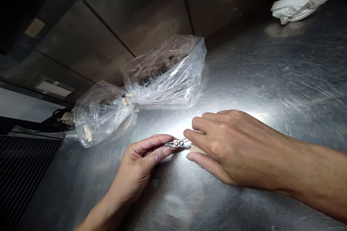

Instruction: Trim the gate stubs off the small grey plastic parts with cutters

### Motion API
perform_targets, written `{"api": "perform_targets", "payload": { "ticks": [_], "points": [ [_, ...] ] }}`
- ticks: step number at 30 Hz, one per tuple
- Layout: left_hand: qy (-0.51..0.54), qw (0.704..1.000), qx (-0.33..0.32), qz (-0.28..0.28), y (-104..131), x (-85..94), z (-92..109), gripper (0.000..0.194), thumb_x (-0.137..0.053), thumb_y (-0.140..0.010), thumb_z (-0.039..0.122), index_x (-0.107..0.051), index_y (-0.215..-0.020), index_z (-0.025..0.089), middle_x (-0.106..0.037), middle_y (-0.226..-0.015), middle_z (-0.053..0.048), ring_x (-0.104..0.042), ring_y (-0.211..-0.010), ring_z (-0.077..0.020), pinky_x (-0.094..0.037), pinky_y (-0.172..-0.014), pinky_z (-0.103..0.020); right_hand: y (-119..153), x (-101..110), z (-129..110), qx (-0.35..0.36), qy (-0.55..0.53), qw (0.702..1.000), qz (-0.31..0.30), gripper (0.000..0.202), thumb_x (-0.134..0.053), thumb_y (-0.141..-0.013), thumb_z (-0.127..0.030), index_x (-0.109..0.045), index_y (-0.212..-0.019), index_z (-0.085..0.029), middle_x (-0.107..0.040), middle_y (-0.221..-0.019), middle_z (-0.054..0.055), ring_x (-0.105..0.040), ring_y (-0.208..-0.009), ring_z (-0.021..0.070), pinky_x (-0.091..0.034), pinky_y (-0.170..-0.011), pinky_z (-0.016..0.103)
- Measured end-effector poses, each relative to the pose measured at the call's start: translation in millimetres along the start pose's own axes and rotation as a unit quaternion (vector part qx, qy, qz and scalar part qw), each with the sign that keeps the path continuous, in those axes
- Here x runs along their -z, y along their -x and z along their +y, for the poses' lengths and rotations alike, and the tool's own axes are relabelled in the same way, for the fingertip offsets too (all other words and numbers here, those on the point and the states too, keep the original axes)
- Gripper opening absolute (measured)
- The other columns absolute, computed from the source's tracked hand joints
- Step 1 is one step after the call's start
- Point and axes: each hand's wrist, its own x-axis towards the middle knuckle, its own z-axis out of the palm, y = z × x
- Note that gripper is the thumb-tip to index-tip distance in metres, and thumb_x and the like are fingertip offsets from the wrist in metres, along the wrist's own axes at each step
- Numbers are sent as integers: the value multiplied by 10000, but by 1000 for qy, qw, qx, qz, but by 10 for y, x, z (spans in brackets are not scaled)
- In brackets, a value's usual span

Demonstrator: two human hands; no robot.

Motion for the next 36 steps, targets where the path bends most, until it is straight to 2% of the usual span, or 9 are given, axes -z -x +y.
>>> {"api": "perform_targets", "payload": {
  "ticks": [14,21,24,28,32,36],
  "points": [
    [40,999,17,-22,9,-11,14,237,-944,-884,278,-869,-1094,199,-886,-975,-76,-848,-973,-178,-613,-971,-255,-10,5,2,-9,-6,1000,3,295,-540,-1148,-370,-743,-1137,-157,-647,-885,40,-605,-701,189,-423,-653,350],
    [69,997,-1,-25,12,-20,20,190,-899,-949,320,-798,-1015,173,-857,-931,-66,-817,-911,-153,-605,-929,-247,-38,-10,-40,-45,-41,998,34,306,-555,-1136,-345,-764,-1214,-136,-666,-904,49,-615,-701,182,-452,-636,346],
    [116,993,2,-20,16,-26,61,203,-908,-939,326,-788,-1000,173,-811,-896,-23,-769,-776,-109,-603,-813,-213,-52,-16,-42,-58,-45,996,53,313,-562,-1130,-334,-759,-1248,-121,-690,-946,71,-629,-713,185,-458,-623,343],
    [213,977,22,-18,26,-39,114,272,-958,-880,280,-798,-1080,191,-758,-815,19,-701,-624,-75,-583,-679,-187,-69,-54,-69,-52,-42,994,84,291,-581,-1120,-313,-747,-1261,-120,-700,-973,77,-661,-746,189,-494,-660,344],
    [254,965,56,-36,40,-56,131,278,-973,-862,263,-816,-1057,142,-776,-839,-12,-714,-616,-77,-607,-667,-193,-93,-95,-131,-53,-38,992,110,318,-552,-1135,-326,-742,-1255,-102,-700,-979,88,-664,-766,201,-502,-665,353],
    [266,961,61,-50,51,-67,148,305,-993,-830,216,-819,-1067,135,-807,-856,-35,-754,-663,-91,-623,-706,-187,-108,-105,-163,-52,-27,991,120,316,-547,-1134,-321,-746,-1236,-98,-695,-961,85,-653,-760,200,-506,-684,357]
  ]
}}
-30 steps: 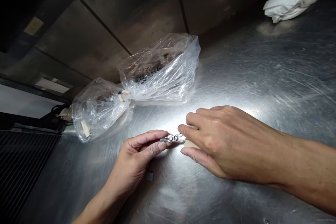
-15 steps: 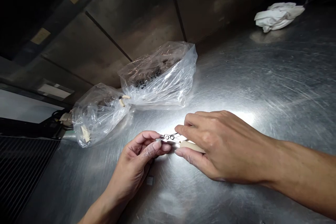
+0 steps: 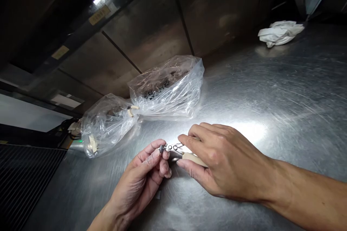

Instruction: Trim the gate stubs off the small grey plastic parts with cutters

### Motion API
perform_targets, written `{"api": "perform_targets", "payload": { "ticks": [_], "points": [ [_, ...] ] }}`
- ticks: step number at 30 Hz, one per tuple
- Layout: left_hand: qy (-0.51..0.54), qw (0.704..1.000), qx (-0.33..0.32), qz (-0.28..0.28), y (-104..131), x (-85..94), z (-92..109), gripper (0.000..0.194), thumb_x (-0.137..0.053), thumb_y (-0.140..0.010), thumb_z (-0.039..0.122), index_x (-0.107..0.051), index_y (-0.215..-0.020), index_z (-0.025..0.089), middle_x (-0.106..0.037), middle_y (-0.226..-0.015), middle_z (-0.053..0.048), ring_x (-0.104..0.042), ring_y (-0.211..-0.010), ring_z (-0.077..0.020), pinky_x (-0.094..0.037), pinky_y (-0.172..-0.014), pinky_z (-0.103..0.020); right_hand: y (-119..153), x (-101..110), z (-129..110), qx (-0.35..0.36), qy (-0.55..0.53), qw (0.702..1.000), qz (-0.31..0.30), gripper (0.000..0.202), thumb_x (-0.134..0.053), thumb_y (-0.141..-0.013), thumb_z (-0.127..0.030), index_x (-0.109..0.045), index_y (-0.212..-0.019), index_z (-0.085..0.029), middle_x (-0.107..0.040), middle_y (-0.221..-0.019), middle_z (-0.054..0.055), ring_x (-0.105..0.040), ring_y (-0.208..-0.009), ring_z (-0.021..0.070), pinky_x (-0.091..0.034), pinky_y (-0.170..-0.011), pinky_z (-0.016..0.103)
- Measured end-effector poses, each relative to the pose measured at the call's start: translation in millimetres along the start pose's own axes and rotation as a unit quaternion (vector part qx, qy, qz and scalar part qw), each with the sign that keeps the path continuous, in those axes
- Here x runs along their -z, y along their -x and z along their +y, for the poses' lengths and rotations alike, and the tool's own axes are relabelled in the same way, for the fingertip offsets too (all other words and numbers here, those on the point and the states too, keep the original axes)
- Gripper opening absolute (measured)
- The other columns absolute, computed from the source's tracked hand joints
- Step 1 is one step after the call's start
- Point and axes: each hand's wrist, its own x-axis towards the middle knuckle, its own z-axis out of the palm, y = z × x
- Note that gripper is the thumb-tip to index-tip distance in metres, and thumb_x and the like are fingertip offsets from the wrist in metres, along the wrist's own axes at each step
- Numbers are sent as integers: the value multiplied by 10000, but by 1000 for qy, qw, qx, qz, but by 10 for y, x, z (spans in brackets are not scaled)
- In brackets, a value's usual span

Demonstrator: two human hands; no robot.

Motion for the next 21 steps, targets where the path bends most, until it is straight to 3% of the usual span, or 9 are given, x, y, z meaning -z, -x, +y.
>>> {"api": "perform_targets", "payload": {
  "ticks": [7,21],
  "points": [
    [-31,999,5,23,-10,-6,-8,375,-1021,-802,260,-809,-1085,135,-868,-975,-127,-837,-815,-170,-680,-794,-253,-5,22,1,8,29,999,10,289,-573,-1122,-313,-741,-1208,-95,-706,-978,93,-670,-773,216,-508,-693,380],
    [-81,995,1,53,-20,33,-78,380,-1018,-808,355,-865,-1084,144,-879,-981,-136,-852,-850,-183,-684,-808,-246,-3,38,-19,20,82,996,-20,249,-607,-1077,-291,-746,-1178,-111,-690,-956,84,-647,-761,247,-426,-664,412]
  ]
}}
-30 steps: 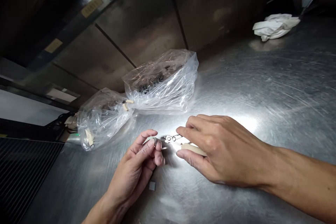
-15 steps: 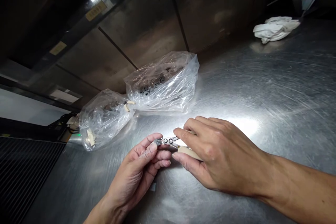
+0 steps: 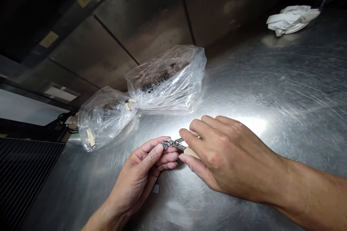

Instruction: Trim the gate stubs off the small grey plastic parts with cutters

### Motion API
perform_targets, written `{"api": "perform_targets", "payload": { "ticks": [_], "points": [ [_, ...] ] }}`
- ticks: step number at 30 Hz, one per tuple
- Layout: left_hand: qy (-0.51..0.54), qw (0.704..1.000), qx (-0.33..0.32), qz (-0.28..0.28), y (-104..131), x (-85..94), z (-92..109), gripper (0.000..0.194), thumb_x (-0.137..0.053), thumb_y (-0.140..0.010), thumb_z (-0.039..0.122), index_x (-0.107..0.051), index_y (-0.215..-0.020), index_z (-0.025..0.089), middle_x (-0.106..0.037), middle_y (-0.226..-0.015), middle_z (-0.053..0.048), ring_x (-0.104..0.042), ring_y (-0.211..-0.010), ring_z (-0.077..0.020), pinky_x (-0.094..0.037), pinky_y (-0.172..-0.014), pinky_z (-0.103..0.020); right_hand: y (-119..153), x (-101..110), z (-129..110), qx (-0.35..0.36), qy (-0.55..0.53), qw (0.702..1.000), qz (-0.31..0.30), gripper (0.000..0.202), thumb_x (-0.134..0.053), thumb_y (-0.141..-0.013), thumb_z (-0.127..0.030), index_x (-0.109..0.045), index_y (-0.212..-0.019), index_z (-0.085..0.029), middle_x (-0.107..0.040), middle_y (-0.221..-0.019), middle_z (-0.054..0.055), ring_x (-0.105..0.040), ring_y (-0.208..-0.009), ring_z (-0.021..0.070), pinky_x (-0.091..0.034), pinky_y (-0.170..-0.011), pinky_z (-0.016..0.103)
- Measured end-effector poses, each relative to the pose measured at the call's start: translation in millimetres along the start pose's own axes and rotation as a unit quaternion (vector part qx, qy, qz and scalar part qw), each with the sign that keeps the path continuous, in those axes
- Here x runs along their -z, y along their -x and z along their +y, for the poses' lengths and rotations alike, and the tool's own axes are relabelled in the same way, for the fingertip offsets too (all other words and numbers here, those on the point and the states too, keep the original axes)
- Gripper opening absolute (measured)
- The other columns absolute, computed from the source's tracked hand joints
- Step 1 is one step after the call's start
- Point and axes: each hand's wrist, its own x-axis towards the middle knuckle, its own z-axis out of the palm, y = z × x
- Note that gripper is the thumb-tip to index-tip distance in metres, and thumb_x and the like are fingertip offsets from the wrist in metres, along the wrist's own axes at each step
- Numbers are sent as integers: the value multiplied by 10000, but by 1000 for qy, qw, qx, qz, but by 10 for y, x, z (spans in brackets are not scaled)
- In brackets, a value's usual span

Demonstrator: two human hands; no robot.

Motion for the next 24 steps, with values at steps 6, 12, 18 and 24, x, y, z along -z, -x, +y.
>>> {"api": "perform_targets", "payload": {
  "ticks": [6,12,18,24],
  "points": [
    [0,1000,2,10,13,-18,16,395,-1031,-788,353,-858,-1083,154,-881,-987,-131,-855,-864,-189,-691,-829,-261,3,-3,-12,1,16,1000,2,255,-592,-1075,-263,-741,-1199,-98,-698,-948,90,-654,-757,243,-419,-665,403],
    [1,1000,-4,6,20,-8,14,388,-1030,-788,354,-866,-1087,169,-881,-971,-126,-856,-868,-190,-690,-838,-262,5,1,-15,7,19,1000,-4,254,-576,-1085,-256,-744,-1187,-95,-683,-922,80,-640,-724,228,-434,-651,394],
    [-3,1000,-8,3,15,-12,5,377,-1026,-793,356,-870,-1084,173,-880,-960,-122,-855,-860,-189,-687,-831,-258,12,-1,-19,5,17,1000,-6,259,-576,-1095,-266,-745,-1193,-96,-658,-904,66,-624,-715,223,-435,-651,391],
    [-4,1000,-9,6,14,-23,17,370,-1030,-787,349,-870,-1068,170,-880,-952,-119,-852,-852,-185,-687,-830,-257,16,-4,-19,6,9,1000,-9,264,-570,-1104,-260,-741,-1216,-93,-674,-927,71,-642,-723,221,-437,-643,385]
  ]
}}
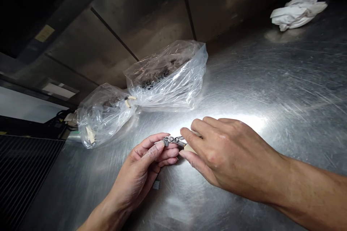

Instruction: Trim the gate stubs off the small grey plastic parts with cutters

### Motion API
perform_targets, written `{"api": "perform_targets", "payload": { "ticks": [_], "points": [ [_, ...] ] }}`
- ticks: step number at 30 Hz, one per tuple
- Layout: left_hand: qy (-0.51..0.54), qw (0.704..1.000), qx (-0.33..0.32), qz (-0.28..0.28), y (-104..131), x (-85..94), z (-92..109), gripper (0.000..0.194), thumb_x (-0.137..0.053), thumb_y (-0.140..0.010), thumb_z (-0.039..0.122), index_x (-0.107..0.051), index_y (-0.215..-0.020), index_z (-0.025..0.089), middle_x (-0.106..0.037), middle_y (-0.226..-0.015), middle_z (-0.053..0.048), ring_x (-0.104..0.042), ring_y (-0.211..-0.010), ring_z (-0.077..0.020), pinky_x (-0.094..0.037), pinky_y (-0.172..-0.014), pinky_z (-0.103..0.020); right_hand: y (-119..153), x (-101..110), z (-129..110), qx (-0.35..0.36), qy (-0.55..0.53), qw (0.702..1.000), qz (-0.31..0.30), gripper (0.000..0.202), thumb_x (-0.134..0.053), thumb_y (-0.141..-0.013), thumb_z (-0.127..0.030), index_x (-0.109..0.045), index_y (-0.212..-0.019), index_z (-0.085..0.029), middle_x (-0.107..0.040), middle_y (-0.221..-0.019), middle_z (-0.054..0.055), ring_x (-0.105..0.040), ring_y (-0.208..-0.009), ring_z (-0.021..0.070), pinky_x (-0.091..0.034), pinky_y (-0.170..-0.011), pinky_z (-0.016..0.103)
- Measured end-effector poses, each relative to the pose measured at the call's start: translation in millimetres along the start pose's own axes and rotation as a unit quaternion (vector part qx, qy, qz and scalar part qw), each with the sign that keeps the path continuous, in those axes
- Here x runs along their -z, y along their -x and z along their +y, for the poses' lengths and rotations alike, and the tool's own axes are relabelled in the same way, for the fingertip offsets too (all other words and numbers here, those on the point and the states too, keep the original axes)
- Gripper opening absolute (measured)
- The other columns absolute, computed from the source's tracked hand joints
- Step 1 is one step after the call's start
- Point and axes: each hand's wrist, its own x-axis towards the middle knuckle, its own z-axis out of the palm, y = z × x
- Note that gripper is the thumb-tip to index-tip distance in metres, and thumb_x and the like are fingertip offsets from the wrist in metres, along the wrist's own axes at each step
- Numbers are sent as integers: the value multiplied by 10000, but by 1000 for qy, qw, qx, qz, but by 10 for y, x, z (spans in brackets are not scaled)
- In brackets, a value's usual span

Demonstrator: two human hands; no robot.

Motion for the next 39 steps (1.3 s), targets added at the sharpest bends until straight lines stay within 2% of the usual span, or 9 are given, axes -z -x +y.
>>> {"api": "perform_targets", "payload": {
  "ticks": [12,20,32,39],
  "points": [
    [1,1000,1,-3,-18,14,8,385,-1045,-761,364,-873,-1050,175,-879,-934,-113,-852,-855,-181,-683,-833,-250,20,5,0,2,-4,1000,-7,263,-538,-1137,-284,-728,-1208,-116,-647,-895,38,-615,-690,190,-420,-623,365],
    [-6,1000,6,-1,-19,14,-8,400,-1051,-748,388,-880,-1042,176,-879,-940,-115,-851,-851,-181,-683,-834,-251,4,-1,3,-8,-10,1000,-3,229,-543,-1132,-292,-725,-1096,-156,-620,-873,28,-598,-692,188,-433,-648,364],
    [4,1000,4,-5,-24,24,-10,377,-1048,-756,360,-879,-1036,171,-879,-943,-124,-852,-845,-182,-687,-827,-251,20,-18,18,3,-5,1000,-5,283,-506,-1156,-288,-727,-1201,-117,-663,-906,47,-638,-691,182,-453,-608,355],
    [4,1000,6,-8,-10,11,18,375,-1046,-761,353,-874,-1035,164,-879,-944,-124,-851,-844,-179,-685,-828,-246,17,16,-9,7,-14,1000,-13,292,-481,-1168,-282,-725,-1176,-123,-650,-882,36,-630,-688,181,-458,-622,363]
  ]
}}
